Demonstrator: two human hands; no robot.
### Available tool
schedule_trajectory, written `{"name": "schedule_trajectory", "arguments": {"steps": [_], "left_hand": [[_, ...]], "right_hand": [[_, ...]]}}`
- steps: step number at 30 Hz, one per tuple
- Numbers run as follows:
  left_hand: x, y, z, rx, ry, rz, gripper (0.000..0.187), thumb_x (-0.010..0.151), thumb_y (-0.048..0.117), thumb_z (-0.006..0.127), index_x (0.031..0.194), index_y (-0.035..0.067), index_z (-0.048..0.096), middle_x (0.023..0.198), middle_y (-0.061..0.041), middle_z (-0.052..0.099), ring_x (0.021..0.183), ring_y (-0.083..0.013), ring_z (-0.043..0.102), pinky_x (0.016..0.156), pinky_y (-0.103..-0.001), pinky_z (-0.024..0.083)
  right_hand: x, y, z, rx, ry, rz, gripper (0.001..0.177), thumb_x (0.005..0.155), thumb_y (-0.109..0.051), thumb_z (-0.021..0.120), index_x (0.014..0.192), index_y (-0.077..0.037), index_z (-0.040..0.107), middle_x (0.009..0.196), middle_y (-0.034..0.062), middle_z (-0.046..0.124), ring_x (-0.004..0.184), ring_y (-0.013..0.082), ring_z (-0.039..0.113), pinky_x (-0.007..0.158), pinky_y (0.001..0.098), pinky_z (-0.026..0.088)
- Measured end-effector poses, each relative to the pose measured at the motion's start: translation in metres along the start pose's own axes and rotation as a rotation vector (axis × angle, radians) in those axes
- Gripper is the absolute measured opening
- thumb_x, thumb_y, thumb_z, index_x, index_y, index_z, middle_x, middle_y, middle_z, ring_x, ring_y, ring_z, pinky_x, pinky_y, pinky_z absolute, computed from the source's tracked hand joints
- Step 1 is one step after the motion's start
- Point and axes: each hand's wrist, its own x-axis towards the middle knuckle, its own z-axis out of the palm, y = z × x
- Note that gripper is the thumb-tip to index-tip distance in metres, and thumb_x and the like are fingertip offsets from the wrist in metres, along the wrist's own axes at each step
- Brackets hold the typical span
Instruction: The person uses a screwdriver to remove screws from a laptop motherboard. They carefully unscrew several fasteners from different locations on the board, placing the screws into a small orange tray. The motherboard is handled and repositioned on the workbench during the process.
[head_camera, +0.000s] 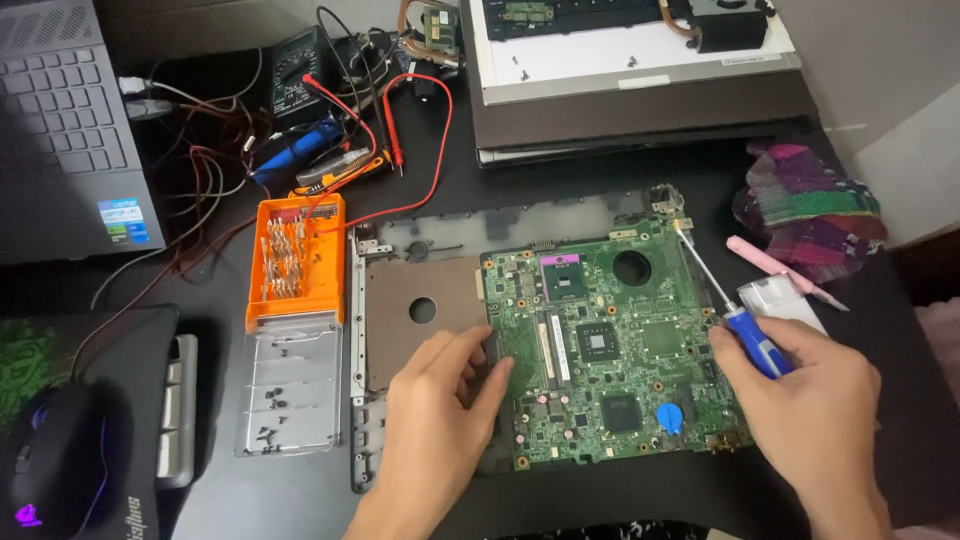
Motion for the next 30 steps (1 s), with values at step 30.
{"name": "schedule_trajectory", "arguments": {"steps": [30], "left_hand": [[0.001,-0.003,0.002,-0.055,-0.034,-0.065,0.026,0.089,0.019,0.079,0.113,0.009,0.072,0.078,0.001,0.061,0.056,-0.0132,0.052,0.055,-0.031,0.049]], "right_hand": [[0.007,0.01,0.008,0.044,0.054,-0.214,0.021,0.099,-0.023,0.076,0.084,-0.008,0.076,0.066,0.0011,0.056,0.065,0.0168,0.048,0.068,0.032,0.038]]}}
